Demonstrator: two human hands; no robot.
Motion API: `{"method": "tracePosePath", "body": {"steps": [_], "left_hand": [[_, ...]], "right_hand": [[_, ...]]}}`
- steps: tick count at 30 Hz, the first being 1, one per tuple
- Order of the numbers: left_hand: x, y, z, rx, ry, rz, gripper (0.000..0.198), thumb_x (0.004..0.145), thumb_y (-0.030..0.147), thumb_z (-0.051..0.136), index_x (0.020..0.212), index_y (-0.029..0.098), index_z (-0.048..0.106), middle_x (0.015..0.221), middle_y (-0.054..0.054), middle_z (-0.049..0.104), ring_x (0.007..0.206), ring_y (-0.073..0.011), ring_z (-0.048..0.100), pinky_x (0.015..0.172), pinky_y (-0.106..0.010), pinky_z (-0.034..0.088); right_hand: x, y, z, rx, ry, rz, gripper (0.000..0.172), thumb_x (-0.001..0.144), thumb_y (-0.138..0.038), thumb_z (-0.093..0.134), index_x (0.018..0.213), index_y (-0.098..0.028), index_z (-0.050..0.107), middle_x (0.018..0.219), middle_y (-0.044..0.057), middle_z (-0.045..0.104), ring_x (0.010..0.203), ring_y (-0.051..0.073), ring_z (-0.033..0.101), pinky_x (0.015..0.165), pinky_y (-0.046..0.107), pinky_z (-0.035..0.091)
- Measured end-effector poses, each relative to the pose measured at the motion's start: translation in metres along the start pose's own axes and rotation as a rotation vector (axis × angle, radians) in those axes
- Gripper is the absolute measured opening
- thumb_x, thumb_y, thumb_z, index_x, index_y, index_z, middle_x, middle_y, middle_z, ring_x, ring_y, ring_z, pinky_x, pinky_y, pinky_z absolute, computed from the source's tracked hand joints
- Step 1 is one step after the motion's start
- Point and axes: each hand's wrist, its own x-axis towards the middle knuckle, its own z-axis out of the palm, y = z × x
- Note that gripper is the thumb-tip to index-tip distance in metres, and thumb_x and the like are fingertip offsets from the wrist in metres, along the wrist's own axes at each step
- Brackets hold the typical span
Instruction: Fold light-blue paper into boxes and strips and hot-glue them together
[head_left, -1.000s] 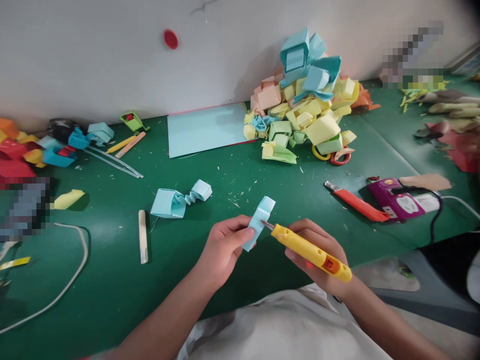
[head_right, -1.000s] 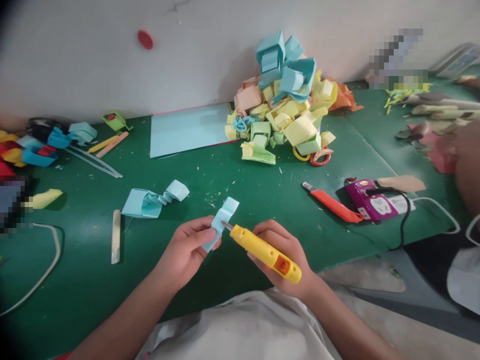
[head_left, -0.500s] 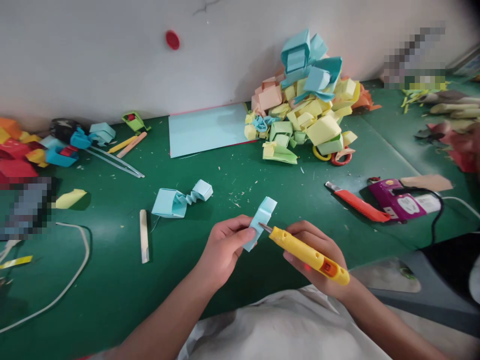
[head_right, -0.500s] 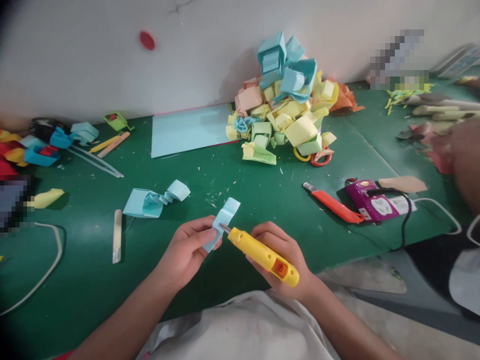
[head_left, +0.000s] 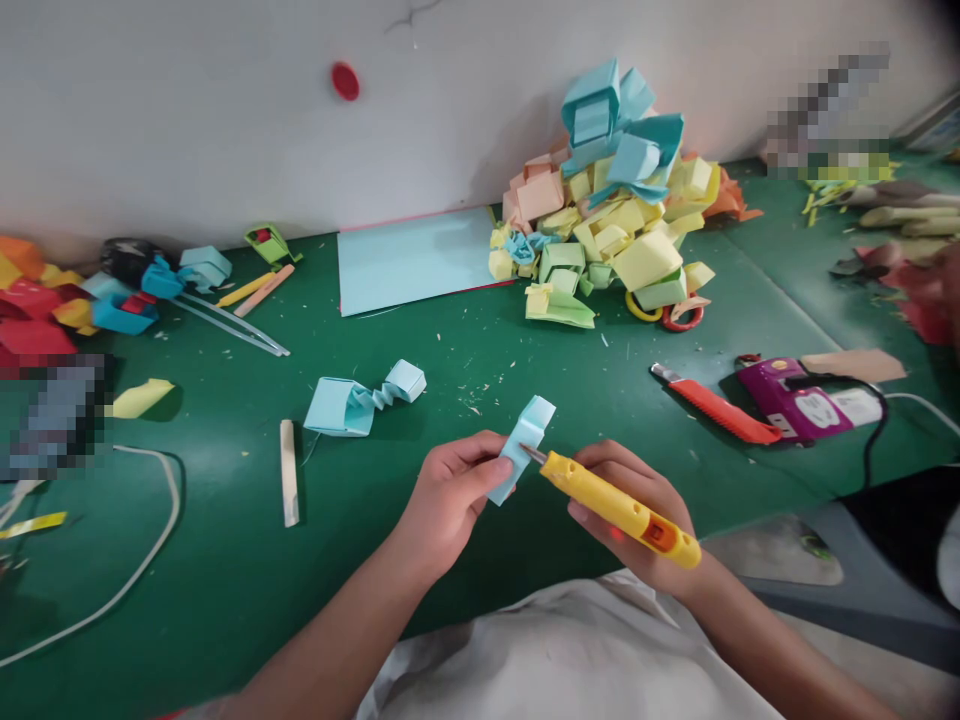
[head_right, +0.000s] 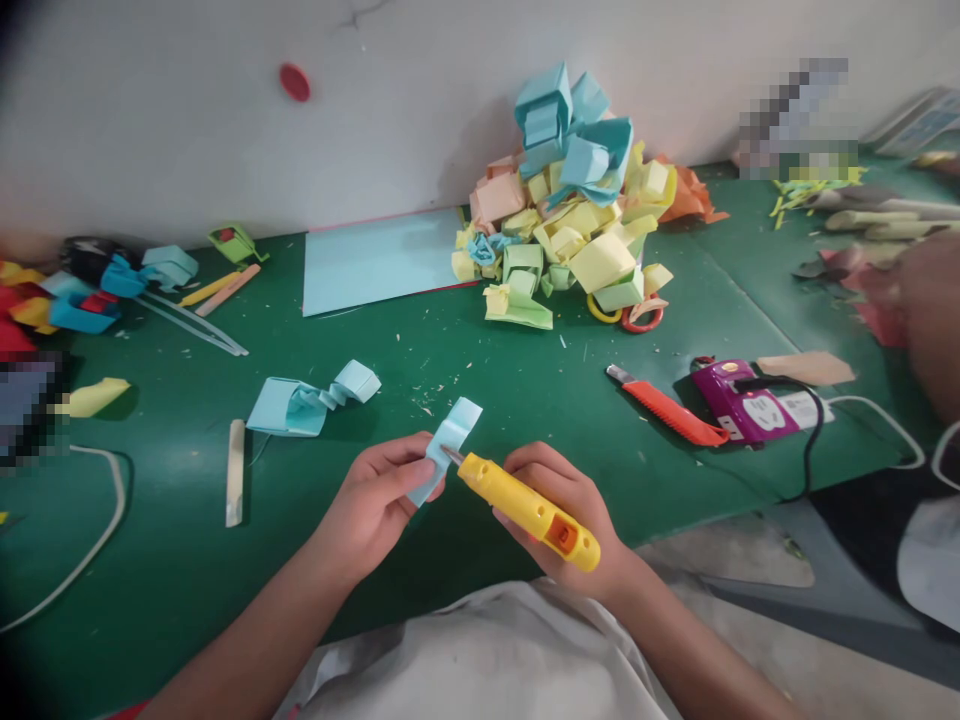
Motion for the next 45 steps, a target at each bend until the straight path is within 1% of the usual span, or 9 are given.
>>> {"method": "tracePosePath", "body": {"steps": [7,13,20,24,29,34,39,45], "left_hand": [[-0.001,-0.001,-0.002,-0.001,-0.019,-0.003,0.018,0.079,0.031,0.080,0.090,0.016,0.082,0.078,-0.003,0.063,0.068,-0.0107,0.049,0.065,-0.024,0.036],[0.000,0.001,-0.001,-0.018,-0.036,0.008,0.019,0.079,0.031,0.081,0.091,0.016,0.083,0.076,-0.003,0.062,0.067,-0.0098,0.048,0.063,-0.023,0.035],[-0.002,0.001,-0.002,-0.029,-0.018,0.006,0.020,0.078,0.030,0.081,0.090,0.015,0.083,0.075,-0.003,0.060,0.066,-0.0103,0.047,0.062,-0.024,0.034],[-0.002,0.000,-0.003,-0.041,-0.017,0.018,0.017,0.078,0.029,0.081,0.089,0.016,0.083,0.076,-0.002,0.059,0.067,-0.0104,0.046,0.063,-0.024,0.034],[-0.001,0.003,-0.004,-0.060,-0.004,0.058,0.017,0.077,0.029,0.081,0.085,0.015,0.082,0.074,-0.002,0.056,0.068,-0.0108,0.046,0.063,-0.024,0.034],[0.001,0.005,-0.005,-0.103,0.048,0.079,0.018,0.075,0.030,0.084,0.079,0.014,0.081,0.074,-0.003,0.058,0.069,-0.0107,0.046,0.065,-0.022,0.037],[0.005,0.007,-0.009,-0.196,0.125,0.074,0.028,0.070,0.031,0.089,0.090,0.014,0.083,0.072,-0.003,0.059,0.067,-0.0108,0.047,0.063,-0.022,0.039],[0.007,0.007,-0.015,-0.235,0.146,0.107,0.023,0.072,0.030,0.088,0.086,0.013,0.082,0.070,-0.002,0.060,0.068,-0.0107,0.050,0.065,-0.021,0.041]], "right_hand": [[0.001,0.002,-0.001,-0.008,0.020,-0.003,0.007,0.091,-0.020,0.068,0.088,-0.022,0.061,0.097,0.004,0.063,0.077,0.016,0.063,0.068,0.030,0.053],[0.003,0.000,0.000,0.004,0.027,0.008,0.007,0.091,-0.019,0.066,0.088,-0.023,0.062,0.097,0.003,0.063,0.075,0.015,0.063,0.067,0.029,0.052],[0.005,0.001,0.002,0.011,0.026,0.014,0.008,0.092,-0.021,0.066,0.086,-0.023,0.061,0.096,0.003,0.063,0.076,0.016,0.063,0.067,0.030,0.052],[0.010,0.001,0.002,0.010,0.027,0.020,0.008,0.093,-0.021,0.065,0.086,-0.023,0.061,0.095,0.003,0.063,0.072,0.015,0.062,0.063,0.029,0.051],[0.020,0.005,0.003,0.014,-0.001,-0.018,0.007,0.093,-0.021,0.066,0.087,-0.023,0.062,0.094,0.003,0.063,0.070,0.015,0.061,0.062,0.029,0.052],[0.036,0.015,0.004,0.038,-0.081,-0.081,0.010,0.093,-0.022,0.066,0.087,-0.023,0.059,0.096,0.003,0.062,0.074,0.015,0.062,0.067,0.028,0.053],[0.059,0.025,0.006,0.062,-0.145,-0.136,0.011,0.093,-0.022,0.066,0.086,-0.023,0.058,0.097,0.004,0.061,0.075,0.015,0.061,0.068,0.029,0.053],[0.075,0.029,0.013,0.096,-0.188,-0.177,0.010,0.092,-0.020,0.067,0.088,-0.023,0.058,0.098,0.004,0.060,0.078,0.016,0.061,0.071,0.029,0.054]]}}
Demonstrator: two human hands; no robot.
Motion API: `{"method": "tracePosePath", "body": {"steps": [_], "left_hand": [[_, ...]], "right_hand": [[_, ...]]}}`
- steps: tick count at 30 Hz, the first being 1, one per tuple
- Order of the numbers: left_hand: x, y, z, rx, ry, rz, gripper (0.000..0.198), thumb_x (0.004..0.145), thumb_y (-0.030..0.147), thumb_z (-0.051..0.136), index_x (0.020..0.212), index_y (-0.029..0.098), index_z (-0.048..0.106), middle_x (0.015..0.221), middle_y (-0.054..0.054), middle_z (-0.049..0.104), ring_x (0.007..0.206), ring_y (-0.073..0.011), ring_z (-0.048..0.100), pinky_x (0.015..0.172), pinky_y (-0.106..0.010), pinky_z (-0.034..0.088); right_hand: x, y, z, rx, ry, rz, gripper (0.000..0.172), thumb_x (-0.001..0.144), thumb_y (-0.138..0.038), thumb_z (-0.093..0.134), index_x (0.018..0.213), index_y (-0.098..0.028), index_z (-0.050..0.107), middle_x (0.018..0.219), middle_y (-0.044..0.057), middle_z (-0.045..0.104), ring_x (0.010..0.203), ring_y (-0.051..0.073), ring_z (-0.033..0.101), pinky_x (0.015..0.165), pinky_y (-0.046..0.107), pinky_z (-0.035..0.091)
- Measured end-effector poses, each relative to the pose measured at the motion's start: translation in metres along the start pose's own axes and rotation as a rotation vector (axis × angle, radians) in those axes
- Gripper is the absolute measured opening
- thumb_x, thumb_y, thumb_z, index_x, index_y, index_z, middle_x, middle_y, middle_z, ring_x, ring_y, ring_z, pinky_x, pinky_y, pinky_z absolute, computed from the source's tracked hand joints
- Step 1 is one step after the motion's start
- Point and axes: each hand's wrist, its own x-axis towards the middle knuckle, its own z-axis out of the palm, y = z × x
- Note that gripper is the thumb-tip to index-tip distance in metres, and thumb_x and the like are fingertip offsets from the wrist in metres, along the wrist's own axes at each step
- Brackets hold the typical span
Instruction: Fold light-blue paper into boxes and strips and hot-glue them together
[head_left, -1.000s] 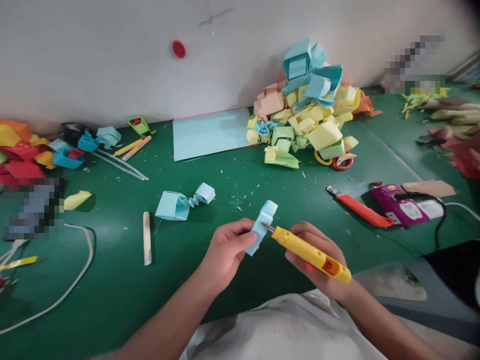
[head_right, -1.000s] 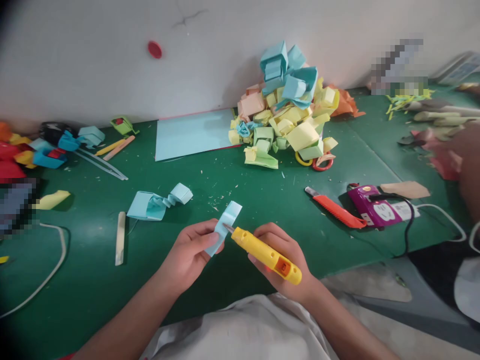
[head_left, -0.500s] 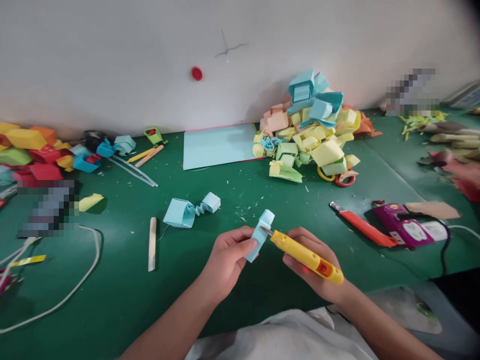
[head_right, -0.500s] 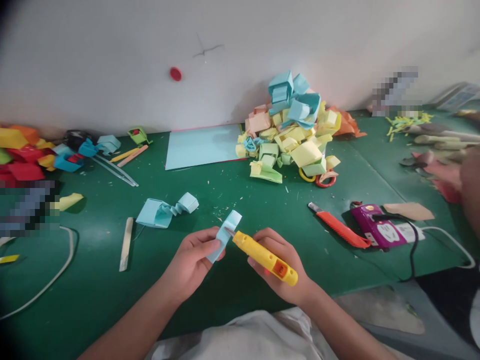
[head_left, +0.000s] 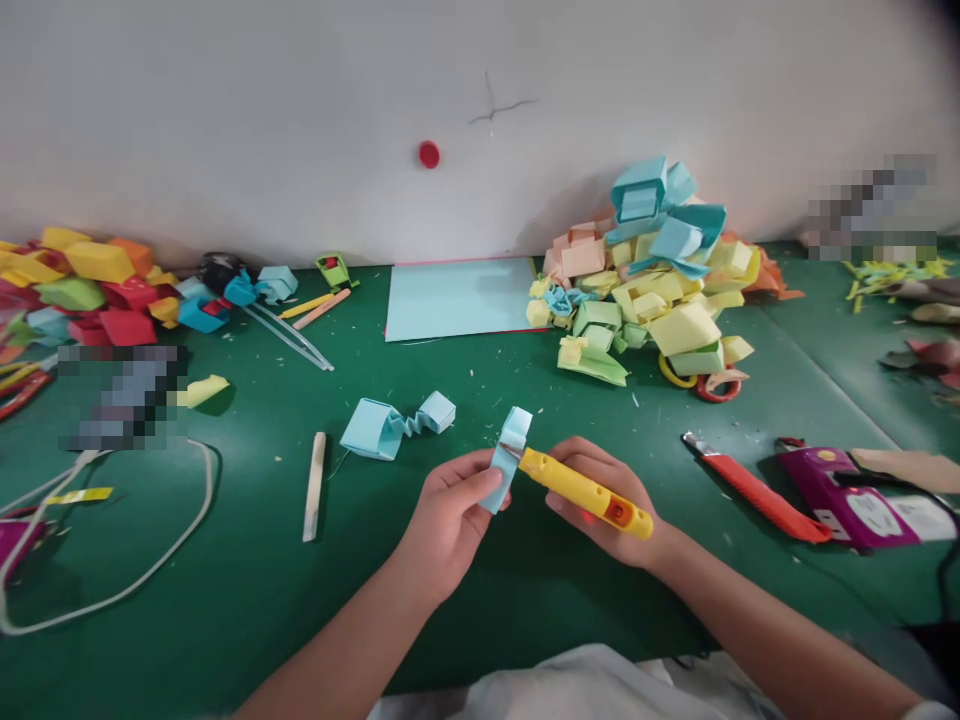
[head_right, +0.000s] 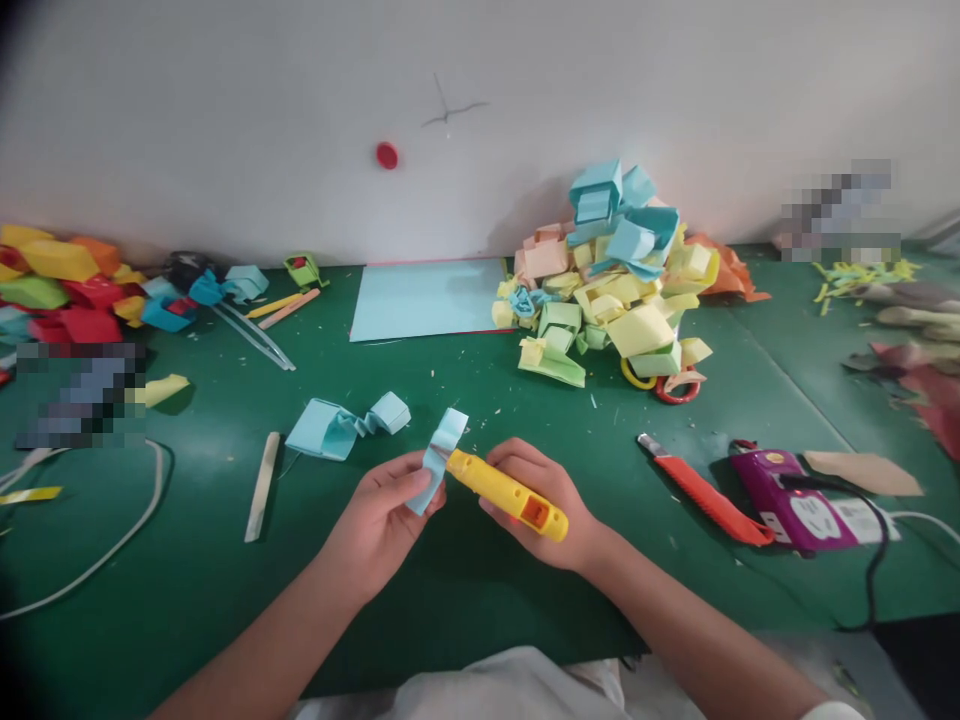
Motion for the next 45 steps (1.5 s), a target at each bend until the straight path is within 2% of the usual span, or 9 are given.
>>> {"method": "tracePosePath", "body": {"steps": [5,15,23,30,35,40,45], "left_hand": [[0.000,0.000,-0.002,-0.001,0.003,-0.005,0.023,0.075,0.029,0.086,0.090,0.013,0.082,0.071,-0.003,0.060,0.069,-0.0110,0.050,0.066,-0.022,0.042],[0.000,0.003,0.001,0.022,0.013,-0.019,0.020,0.074,0.030,0.086,0.082,0.012,0.080,0.070,-0.004,0.061,0.067,-0.0119,0.049,0.065,-0.024,0.041],[0.001,0.002,0.000,0.036,-0.004,-0.031,0.023,0.074,0.031,0.086,0.087,0.012,0.081,0.069,-0.003,0.060,0.067,-0.0115,0.050,0.064,-0.023,0.040],[-0.001,0.003,0.003,0.057,-0.022,-0.045,0.018,0.073,0.028,0.085,0.081,0.013,0.080,0.070,-0.003,0.058,0.068,-0.0119,0.048,0.064,-0.024,0.040],[-0.001,0.003,0.003,0.052,0.003,-0.043,0.019,0.073,0.028,0.085,0.082,0.013,0.080,0.071,-0.003,0.059,0.069,-0.0121,0.049,0.066,-0.025,0.040],[-0.001,0.004,0.004,0.083,0.040,-0.003,0.023,0.073,0.030,0.085,0.087,0.013,0.081,0.070,-0.003,0.059,0.068,-0.0128,0.048,0.066,-0.027,0.040],[-0.003,0.003,0.005,0.194,0.079,0.121,0.019,0.076,0.033,0.083,0.081,0.015,0.079,0.073,-0.002,0.058,0.070,-0.0140,0.047,0.067,-0.028,0.039]], "right_hand": [[0.001,0.001,0.002,0.019,0.001,-0.011,0.010,0.091,-0.020,0.068,0.088,-0.022,0.058,0.097,0.005,0.060,0.079,0.016,0.062,0.072,0.030,0.055],[-0.003,0.004,0.002,0.023,-0.001,-0.045,0.010,0.089,-0.018,0.069,0.091,-0.022,0.059,0.099,0.006,0.061,0.079,0.017,0.064,0.071,0.031,0.056],[-0.005,0.004,-0.003,0.004,0.046,-0.040,0.009,0.090,-0.020,0.069,0.088,-0.022,0.060,0.096,0.006,0.062,0.076,0.017,0.064,0.070,0.032,0.057],[-0.004,0.004,-0.004,-0.044,0.093,0.004,0.010,0.092,-0.025,0.068,0.086,-0.022,0.061,0.096,0.006,0.063,0.074,0.017,0.064,0.068,0.032,0.058],[-0.003,0.003,-0.003,-0.048,0.084,-0.027,0.009,0.091,-0.024,0.068,0.086,-0.022,0.061,0.095,0.006,0.063,0.075,0.018,0.064,0.069,0.032,0.058],[-0.004,0.002,-0.008,-0.063,0.065,-0.076,0.005,0.091,-0.022,0.067,0.089,-0.023,0.063,0.094,0.007,0.064,0.077,0.020,0.065,0.068,0.034,0.058],[-0.007,0.004,-0.014,-0.080,0.032,-0.092,0.005,0.090,-0.022,0.068,0.093,-0.023,0.064,0.094,0.007,0.064,0.076,0.020,0.065,0.067,0.034,0.059]]}}
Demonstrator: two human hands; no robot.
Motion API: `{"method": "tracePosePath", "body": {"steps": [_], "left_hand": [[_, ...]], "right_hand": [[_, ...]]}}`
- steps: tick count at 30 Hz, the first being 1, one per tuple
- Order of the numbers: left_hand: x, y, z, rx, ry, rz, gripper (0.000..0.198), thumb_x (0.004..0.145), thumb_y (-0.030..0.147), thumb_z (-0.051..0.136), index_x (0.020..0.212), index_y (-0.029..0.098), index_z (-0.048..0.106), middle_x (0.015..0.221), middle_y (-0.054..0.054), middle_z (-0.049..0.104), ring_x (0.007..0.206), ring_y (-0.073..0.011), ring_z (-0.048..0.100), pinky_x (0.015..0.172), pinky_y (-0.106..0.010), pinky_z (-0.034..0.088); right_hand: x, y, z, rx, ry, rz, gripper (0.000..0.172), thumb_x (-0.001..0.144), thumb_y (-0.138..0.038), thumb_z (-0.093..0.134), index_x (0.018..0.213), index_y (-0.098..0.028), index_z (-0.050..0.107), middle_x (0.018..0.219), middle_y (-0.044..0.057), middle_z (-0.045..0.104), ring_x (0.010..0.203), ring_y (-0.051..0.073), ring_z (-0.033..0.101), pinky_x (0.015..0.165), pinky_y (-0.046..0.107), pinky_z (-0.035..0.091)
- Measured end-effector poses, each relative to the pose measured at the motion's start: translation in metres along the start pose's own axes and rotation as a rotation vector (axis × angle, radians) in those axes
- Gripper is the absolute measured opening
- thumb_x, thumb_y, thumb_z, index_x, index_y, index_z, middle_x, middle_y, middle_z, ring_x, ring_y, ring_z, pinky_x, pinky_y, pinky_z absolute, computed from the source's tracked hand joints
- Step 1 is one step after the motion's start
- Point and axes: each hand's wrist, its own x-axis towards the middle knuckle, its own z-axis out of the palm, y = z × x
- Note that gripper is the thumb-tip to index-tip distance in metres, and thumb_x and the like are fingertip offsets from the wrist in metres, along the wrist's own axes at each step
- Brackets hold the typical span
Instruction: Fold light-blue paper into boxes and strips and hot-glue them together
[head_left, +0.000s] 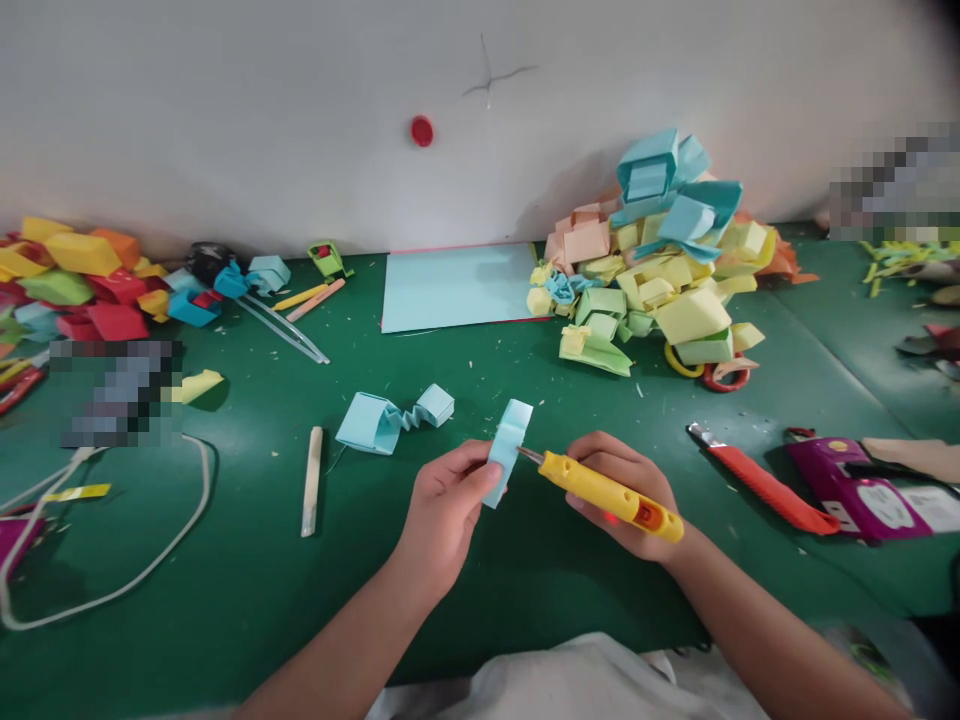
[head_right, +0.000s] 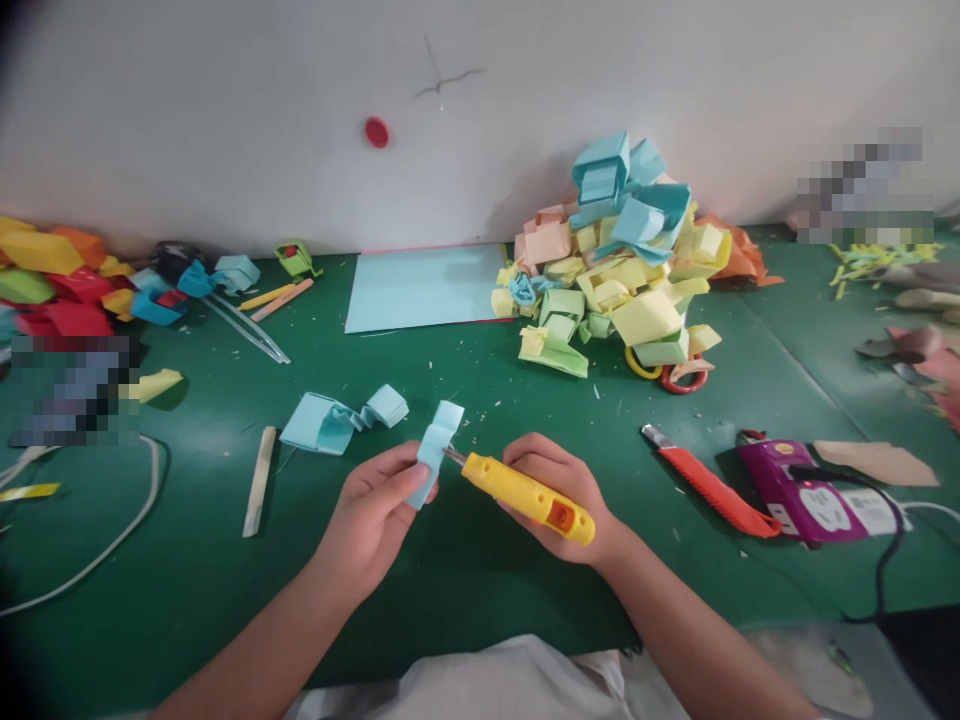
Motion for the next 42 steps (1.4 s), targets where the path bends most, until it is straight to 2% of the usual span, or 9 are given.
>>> {"method": "tracePosePath", "body": {"steps": [9,25,42], "left_hand": [[-0.0009,-0.0035,-0.0033,0.121,0.019,0.099,0.015,0.081,0.033,0.077,0.079,0.018,0.077,0.081,-0.003,0.057,0.075,-0.0160,0.048,0.068,-0.029,0.039],[-0.0010,-0.0057,-0.0041,0.147,0.004,0.067,0.016,0.082,0.033,0.077,0.088,0.019,0.080,0.088,-0.004,0.060,0.078,-0.0168,0.051,0.069,-0.030,0.040],[-0.0022,-0.0047,-0.0025,0.062,-0.032,0.054,0.013,0.080,0.031,0.079,0.081,0.018,0.080,0.084,-0.004,0.059,0.073,-0.0136,0.048,0.065,-0.027,0.038]], "right_hand": [[-0.0009,0.0011,-0.0012,-0.011,-0.029,-0.035,0.003,0.092,-0.025,0.067,0.093,-0.023,0.064,0.093,0.008,0.064,0.075,0.021,0.065,0.067,0.036,0.059],[-0.0009,0.0019,-0.0008,0.000,-0.031,-0.012,0.007,0.091,-0.023,0.068,0.095,-0.022,0.063,0.095,0.007,0.063,0.076,0.020,0.065,0.067,0.035,0.057],[-0.0014,0.0040,0.0003,0.021,-0.023,-0.041,0.007,0.089,-0.018,0.069,0.092,-0.020,0.063,0.095,0.007,0.061,0.076,0.018,0.063,0.067,0.031,0.056]]}}
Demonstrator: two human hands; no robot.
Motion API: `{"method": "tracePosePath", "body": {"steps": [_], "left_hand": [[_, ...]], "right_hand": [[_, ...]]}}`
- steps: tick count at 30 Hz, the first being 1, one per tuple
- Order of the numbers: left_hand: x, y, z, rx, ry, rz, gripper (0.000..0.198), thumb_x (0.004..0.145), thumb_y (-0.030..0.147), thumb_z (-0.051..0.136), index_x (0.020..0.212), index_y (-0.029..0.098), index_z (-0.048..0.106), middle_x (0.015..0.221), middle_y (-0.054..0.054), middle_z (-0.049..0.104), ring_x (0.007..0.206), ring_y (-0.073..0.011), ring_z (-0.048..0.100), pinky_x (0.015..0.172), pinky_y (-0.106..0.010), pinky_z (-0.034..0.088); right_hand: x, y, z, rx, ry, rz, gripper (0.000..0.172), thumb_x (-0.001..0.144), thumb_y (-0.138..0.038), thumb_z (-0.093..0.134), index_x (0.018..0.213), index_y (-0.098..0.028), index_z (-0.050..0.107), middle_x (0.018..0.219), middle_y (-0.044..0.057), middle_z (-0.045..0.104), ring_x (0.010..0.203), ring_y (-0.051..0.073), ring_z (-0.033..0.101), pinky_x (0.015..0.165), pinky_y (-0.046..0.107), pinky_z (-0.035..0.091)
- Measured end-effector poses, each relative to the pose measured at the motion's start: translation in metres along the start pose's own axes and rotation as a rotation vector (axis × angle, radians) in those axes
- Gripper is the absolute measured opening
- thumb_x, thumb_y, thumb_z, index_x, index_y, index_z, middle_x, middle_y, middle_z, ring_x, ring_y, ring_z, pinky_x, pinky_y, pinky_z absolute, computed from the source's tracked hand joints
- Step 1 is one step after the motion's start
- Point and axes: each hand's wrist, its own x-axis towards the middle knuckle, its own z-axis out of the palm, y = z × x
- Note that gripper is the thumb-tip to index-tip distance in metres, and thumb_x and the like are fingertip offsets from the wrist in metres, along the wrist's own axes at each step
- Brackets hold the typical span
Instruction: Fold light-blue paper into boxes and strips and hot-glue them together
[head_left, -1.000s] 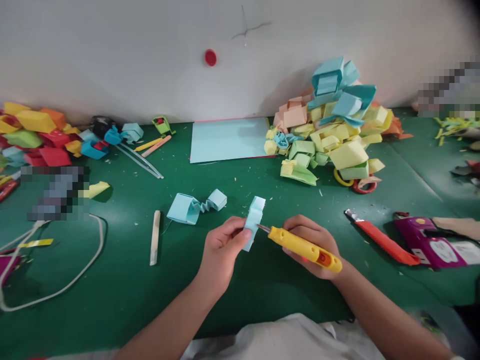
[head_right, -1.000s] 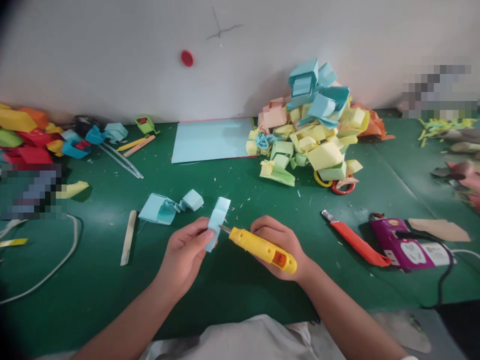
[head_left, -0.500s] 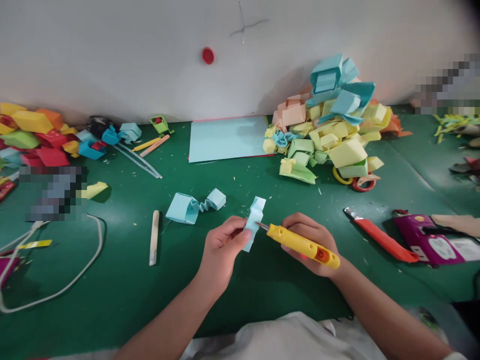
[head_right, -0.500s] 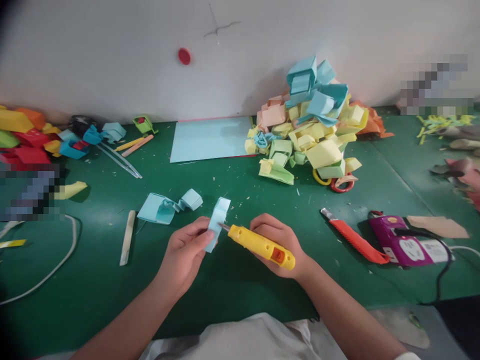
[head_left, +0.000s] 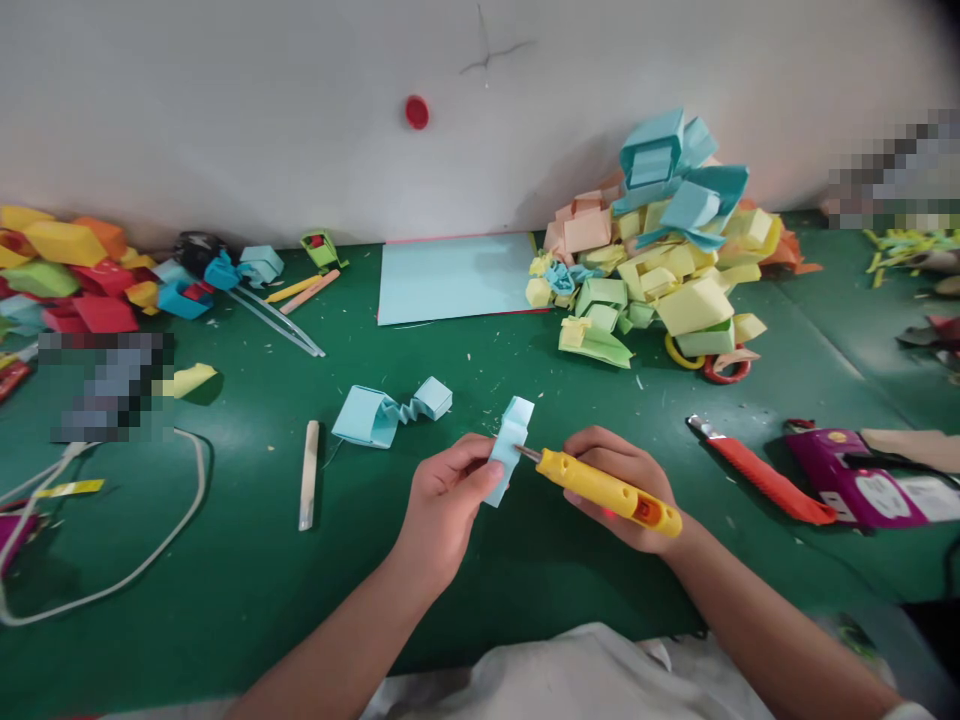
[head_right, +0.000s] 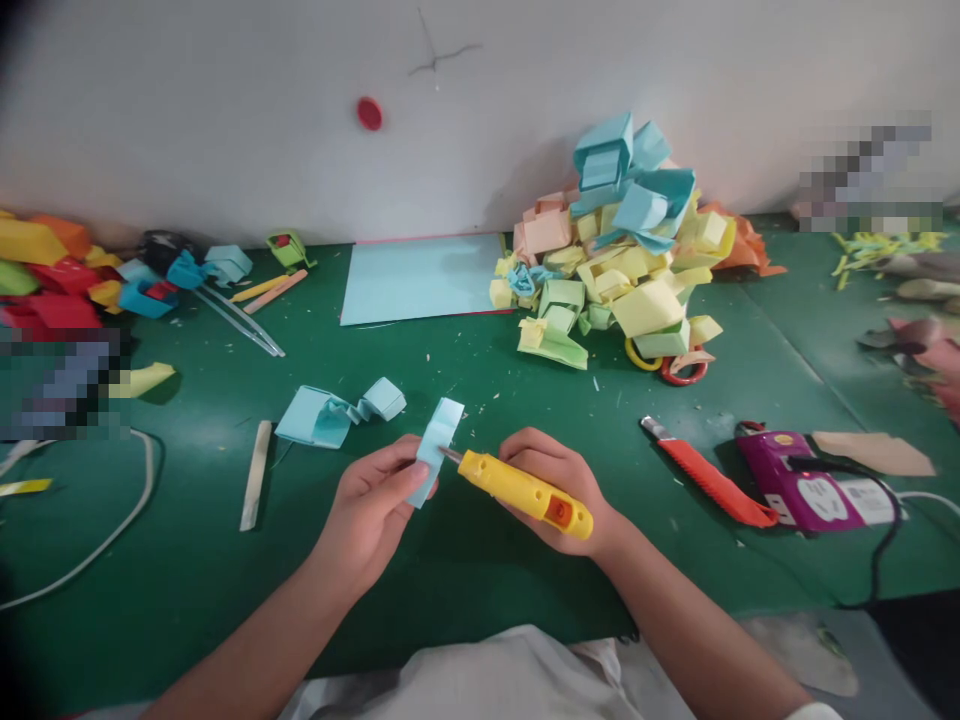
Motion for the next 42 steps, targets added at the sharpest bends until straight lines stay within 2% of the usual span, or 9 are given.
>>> {"method": "tracePosePath", "body": {"steps": [26,42], "left_hand": [[0.0020,0.0002,0.0012,0.036,0.006,-0.025,0.013,0.080,0.032,0.078,0.080,0.019,0.079,0.084,-0.004,0.059,0.075,-0.0144,0.049,0.067,-0.028,0.038],[0.0012,-0.0005,0.0013,0.029,0.011,-0.014,0.013,0.079,0.031,0.078,0.081,0.018,0.080,0.083,-0.004,0.059,0.074,-0.0148,0.049,0.065,-0.028,0.039]], "right_hand": [[-0.0015,0.0018,0.0003,-0.007,-0.011,-0.014,0.011,0.088,-0.015,0.069,0.095,-0.020,0.062,0.097,0.007,0.061,0.078,0.018,0.062,0.069,0.032,0.056],[-0.0024,0.0013,-0.0013,-0.022,0.007,-0.020,0.006,0.090,-0.020,0.067,0.095,-0.021,0.064,0.095,0.006,0.061,0.077,0.019,0.063,0.068,0.033,0.057]]}}
